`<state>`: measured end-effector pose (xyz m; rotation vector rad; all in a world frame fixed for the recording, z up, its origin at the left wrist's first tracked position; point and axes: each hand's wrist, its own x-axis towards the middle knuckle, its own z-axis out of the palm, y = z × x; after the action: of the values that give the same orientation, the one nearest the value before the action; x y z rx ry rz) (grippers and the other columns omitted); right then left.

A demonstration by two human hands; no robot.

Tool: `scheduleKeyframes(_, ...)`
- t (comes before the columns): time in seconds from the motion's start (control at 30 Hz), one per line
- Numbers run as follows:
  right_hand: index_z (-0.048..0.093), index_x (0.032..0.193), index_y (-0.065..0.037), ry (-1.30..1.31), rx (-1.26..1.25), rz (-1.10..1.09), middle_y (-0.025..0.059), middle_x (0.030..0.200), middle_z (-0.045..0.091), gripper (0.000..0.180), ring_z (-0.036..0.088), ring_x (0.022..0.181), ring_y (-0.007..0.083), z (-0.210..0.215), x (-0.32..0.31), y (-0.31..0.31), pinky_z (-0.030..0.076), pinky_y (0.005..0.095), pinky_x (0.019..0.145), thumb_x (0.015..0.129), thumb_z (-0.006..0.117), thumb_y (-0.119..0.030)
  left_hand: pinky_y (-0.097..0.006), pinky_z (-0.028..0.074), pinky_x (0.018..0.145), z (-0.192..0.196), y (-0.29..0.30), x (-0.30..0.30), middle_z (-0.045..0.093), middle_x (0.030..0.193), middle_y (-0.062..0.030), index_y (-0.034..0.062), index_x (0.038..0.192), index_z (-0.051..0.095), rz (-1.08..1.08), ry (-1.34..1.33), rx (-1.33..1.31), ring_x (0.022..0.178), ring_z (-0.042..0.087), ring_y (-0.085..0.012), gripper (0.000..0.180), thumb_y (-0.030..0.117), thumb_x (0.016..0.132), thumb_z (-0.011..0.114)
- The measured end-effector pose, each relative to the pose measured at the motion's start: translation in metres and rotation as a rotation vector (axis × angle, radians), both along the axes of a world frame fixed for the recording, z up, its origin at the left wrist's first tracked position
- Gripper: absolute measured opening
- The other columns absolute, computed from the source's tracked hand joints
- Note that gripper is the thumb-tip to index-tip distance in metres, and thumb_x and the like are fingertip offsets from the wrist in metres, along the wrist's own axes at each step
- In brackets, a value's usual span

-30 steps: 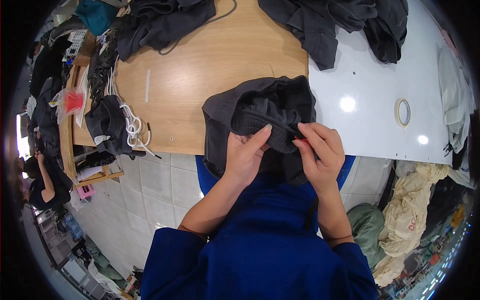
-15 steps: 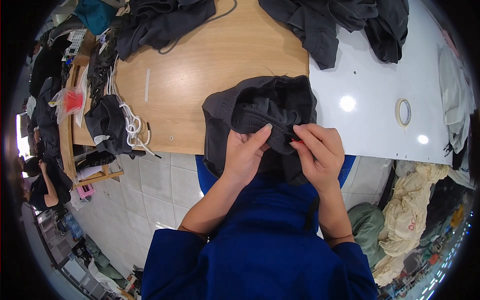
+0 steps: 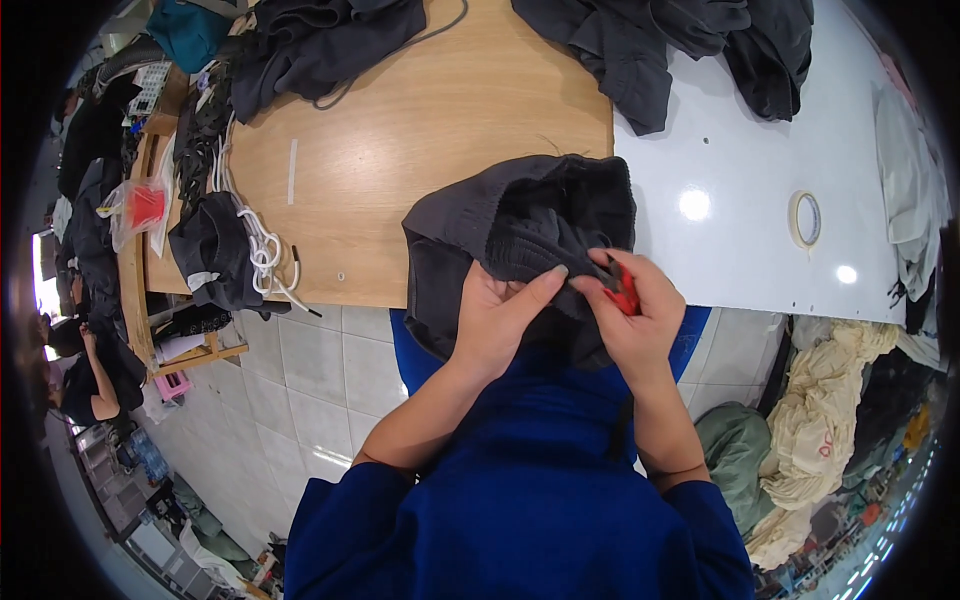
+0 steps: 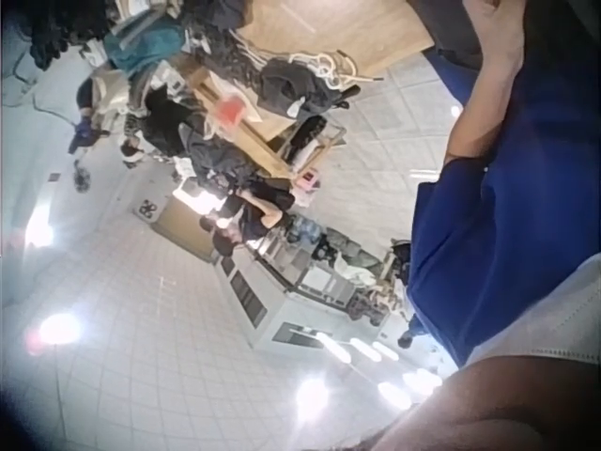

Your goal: Inspecting and trimming loose threads from a dark gray garment on a factory workspace.

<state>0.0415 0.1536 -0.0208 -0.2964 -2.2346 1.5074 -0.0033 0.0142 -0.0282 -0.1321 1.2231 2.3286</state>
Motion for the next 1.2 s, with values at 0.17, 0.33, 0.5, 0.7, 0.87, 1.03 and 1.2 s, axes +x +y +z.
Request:
scheduleKeyframes(0.17, 0.061, 0.083, 0.000, -0.089, -0.364, -0.260, -0.0051, 0.062, 0.050, 0.007, 0.041, 0.052, 0.0024, 0.003, 0.001, 0.014, 0.033, 0.0164, 0.049, 0.084, 0.061, -0.006, -0.025, 0.051, 0.075, 0.003, -0.001, -0.003, 0.061, 0.102, -0.0076, 0.0029, 0.110, 0.050, -0.003, -0.056, 0.004, 0.089, 0.061, -0.0131, 0.029, 0.000, 0.083, 0.060)
scheduleKeyframes(0.33, 0.057, 0.083, 0.000, 0.018, -0.640, -0.212, -0.0033, 0.065, 0.048, 0.010, 0.037, 0.055, 0.0022, 0.004, 0.012, 0.030, 0.028, 0.0168, 0.050, 0.088, 0.056, -0.009, -0.033, 0.051, 0.081, 0.003, -0.004, -0.008, 0.060, 0.107, -0.0110, 0.0013, 0.115, 0.048, -0.009, -0.104, 0.078, 0.096, 0.060, -0.0188, 0.029, 0.002, 0.087, 0.054)
scheduleKeyframes(0.5, 0.062, 0.091, 0.000, -0.215, -0.367, -0.012, -0.0058, 0.066, 0.051, 0.014, 0.042, 0.058, 0.0015, 0.018, 0.014, 0.019, 0.034, 0.0149, 0.055, 0.078, 0.064, 0.002, -0.029, 0.049, 0.084, 0.000, -0.001, -0.007, 0.060, 0.105, -0.0077, 0.0029, 0.113, 0.048, -0.001, -0.083, 0.048, 0.095, 0.059, -0.0150, 0.031, 0.000, 0.084, 0.059)
scheduleKeyframes(0.7, 0.064, 0.087, 0.000, -0.140, -0.109, 0.026, 0.0058, 0.070, 0.062, 0.015, 0.056, 0.063, 0.0069, 0.010, 0.001, 0.005, 0.044, 0.0183, 0.060, 0.073, 0.068, 0.002, -0.027, 0.047, 0.084, 0.003, 0.000, -0.003, 0.060, 0.104, -0.0073, 0.0029, 0.113, 0.049, -0.009, 0.074, -0.084, 0.094, 0.058, -0.0140, 0.035, -0.004, 0.081, 0.061)
scheduleKeyframes(0.87, 0.064, 0.082, 0.001, -0.204, -0.154, 0.043, 0.0074, 0.072, 0.064, 0.012, 0.058, 0.063, 0.0085, 0.021, 0.008, 0.012, 0.045, 0.0192, 0.059, 0.071, 0.070, 0.001, -0.024, 0.048, 0.073, 0.001, -0.004, -0.002, 0.061, 0.099, -0.0055, 0.0039, 0.111, 0.050, -0.047, 0.073, -0.216, 0.088, 0.059, -0.0110, 0.034, -0.003, 0.080, 0.063)
scheduleKeyframes(1.03, 0.052, 0.104, -0.002, -0.198, -0.502, 0.368, 0.0022, 0.077, 0.058, 0.042, 0.052, 0.069, 0.0061, 0.023, 0.024, 0.020, 0.043, 0.0188, 0.065, 0.068, 0.074, -0.003, -0.021, 0.047, 0.066, 0.001, -0.004, -0.006, 0.062, 0.096, -0.0043, 0.0048, 0.108, 0.052, -0.005, -0.010, -0.077, 0.081, 0.059, -0.0089, 0.028, 0.002, 0.082, 0.062)
scheduleKeyframes(1.2, 0.052, 0.109, -0.004, -0.053, -0.387, 0.154, 0.0033, 0.079, 0.056, 0.051, 0.049, 0.072, 0.0093, 0.013, 0.019, 0.023, 0.040, 0.0208, 0.061, 0.065, 0.076, -0.007, -0.021, 0.047, 0.067, 0.008, -0.002, -0.010, 0.062, 0.095, -0.0042, 0.0044, 0.109, 0.051, 0.007, -0.046, -0.024, 0.081, 0.059, -0.0092, 0.028, 0.001, 0.082, 0.061)
